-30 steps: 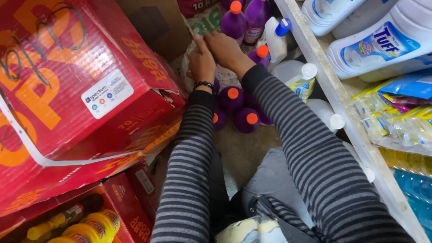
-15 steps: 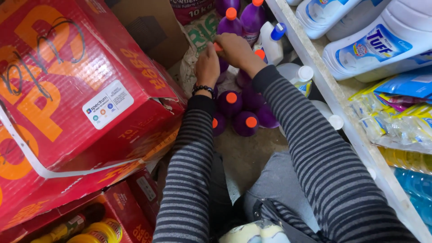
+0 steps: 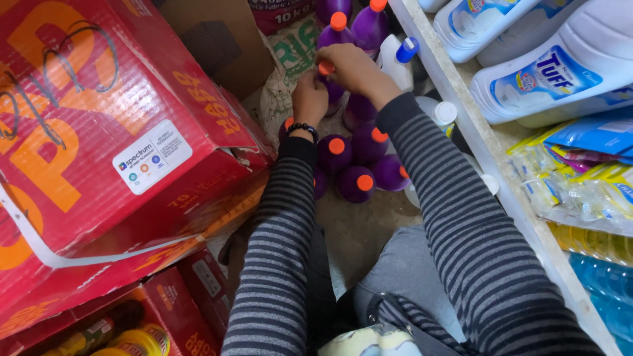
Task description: Organizing and stocking household cleaning supplies, toothpaste, and condiments on grocery store shelves.
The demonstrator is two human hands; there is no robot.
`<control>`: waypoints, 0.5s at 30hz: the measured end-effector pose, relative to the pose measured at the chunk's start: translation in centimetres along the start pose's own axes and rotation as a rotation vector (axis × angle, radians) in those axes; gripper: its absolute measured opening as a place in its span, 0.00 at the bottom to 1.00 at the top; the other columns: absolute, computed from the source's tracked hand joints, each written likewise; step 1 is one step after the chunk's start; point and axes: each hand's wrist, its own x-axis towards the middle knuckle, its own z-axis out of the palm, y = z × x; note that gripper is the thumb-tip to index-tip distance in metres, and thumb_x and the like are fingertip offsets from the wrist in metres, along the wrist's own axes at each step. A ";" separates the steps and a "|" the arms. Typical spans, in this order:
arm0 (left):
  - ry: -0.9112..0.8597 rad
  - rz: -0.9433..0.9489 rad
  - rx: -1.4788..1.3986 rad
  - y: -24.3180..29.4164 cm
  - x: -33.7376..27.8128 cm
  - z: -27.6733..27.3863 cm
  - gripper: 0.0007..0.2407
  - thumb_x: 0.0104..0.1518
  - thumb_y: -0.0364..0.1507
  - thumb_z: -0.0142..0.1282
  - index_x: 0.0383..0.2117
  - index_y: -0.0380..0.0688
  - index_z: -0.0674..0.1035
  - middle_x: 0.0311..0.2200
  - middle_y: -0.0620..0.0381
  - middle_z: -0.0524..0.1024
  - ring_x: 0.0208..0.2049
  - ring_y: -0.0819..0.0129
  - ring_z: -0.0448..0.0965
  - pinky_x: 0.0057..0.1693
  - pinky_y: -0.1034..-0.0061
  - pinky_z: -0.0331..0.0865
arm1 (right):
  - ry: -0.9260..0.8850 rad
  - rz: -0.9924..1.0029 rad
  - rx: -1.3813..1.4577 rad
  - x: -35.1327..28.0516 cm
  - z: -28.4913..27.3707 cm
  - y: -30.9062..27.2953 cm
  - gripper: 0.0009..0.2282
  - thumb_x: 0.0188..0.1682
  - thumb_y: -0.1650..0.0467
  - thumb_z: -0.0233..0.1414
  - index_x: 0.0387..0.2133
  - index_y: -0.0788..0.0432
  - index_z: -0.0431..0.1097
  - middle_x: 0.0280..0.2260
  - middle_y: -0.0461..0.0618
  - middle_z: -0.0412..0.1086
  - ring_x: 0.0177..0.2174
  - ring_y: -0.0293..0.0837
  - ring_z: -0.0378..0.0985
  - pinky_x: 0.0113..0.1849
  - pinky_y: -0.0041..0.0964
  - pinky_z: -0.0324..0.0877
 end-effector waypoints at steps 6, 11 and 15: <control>0.011 -0.008 0.031 -0.5 0.4 0.8 0.18 0.56 0.26 0.59 0.54 0.41 0.75 0.51 0.44 0.78 0.53 0.51 0.79 0.57 0.60 0.72 | -0.068 0.088 0.136 -0.8 -3.4 2.5 0.20 0.42 0.75 0.61 0.50 0.60 0.71 0.42 0.60 0.76 0.43 0.60 0.79 0.44 0.51 0.74; 0.039 0.067 0.326 4.1 -1.9 -1.4 0.22 0.53 0.28 0.64 0.56 0.44 0.74 0.52 0.46 0.76 0.55 0.48 0.74 0.58 0.54 0.66 | -0.294 0.291 -0.178 -2.3 -6.5 2.1 0.16 0.43 0.68 0.64 0.45 0.59 0.75 0.40 0.62 0.76 0.43 0.63 0.78 0.44 0.55 0.73; 0.210 0.164 0.375 4.8 -1.9 0.3 0.20 0.53 0.26 0.63 0.53 0.42 0.73 0.52 0.43 0.73 0.55 0.46 0.74 0.57 0.55 0.68 | -0.537 0.528 -0.233 -3.6 -6.5 1.5 0.22 0.37 0.63 0.68 0.43 0.60 0.75 0.41 0.63 0.76 0.43 0.62 0.79 0.44 0.54 0.74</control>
